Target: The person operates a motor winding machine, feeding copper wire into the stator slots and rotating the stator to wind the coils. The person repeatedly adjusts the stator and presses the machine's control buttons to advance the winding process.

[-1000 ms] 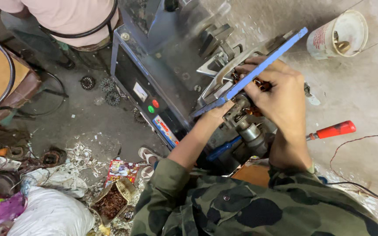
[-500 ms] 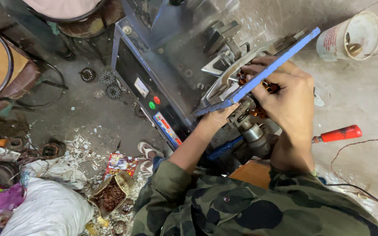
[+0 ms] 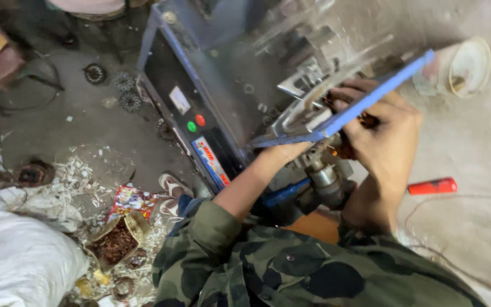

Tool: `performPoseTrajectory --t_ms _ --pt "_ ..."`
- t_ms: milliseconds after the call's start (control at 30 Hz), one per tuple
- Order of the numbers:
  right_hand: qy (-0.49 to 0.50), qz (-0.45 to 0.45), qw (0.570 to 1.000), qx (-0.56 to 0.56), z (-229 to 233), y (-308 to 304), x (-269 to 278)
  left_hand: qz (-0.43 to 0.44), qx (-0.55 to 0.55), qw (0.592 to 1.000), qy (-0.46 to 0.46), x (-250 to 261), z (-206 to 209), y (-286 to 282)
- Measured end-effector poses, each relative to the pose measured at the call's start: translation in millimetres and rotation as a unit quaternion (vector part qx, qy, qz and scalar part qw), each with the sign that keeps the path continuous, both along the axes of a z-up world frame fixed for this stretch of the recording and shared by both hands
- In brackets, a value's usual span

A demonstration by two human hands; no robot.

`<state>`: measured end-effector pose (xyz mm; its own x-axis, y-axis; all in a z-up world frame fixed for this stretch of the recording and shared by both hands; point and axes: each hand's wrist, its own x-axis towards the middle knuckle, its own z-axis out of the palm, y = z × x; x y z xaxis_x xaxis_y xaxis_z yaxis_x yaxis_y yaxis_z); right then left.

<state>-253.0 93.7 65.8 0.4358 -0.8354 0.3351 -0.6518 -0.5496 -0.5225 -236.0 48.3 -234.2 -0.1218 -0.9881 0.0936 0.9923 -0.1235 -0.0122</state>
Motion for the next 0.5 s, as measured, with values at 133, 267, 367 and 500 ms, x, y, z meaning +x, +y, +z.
performPoseTrajectory --t_ms 133,267,367,500 --pt "0.039 -0.007 0.999 -0.02 -0.4 -1.3 -1.7 0.048 -0.094 0.939 -0.326 -18.6 -21.6 -10.4" --pt "0.043 0.03 0.997 -0.049 -1.3 -3.4 -4.9 0.144 -0.193 0.741 -0.627 -46.2 -54.3 -34.7" --pt "0.059 0.024 0.996 -0.062 -5.7 -8.6 -9.5 0.215 -0.197 0.658 -0.694 -67.9 -77.7 -57.4" --pt "0.061 0.034 0.995 -0.072 -12.6 -13.5 -16.5 0.349 -0.15 0.467 -0.798 -79.9 -90.5 -79.1"
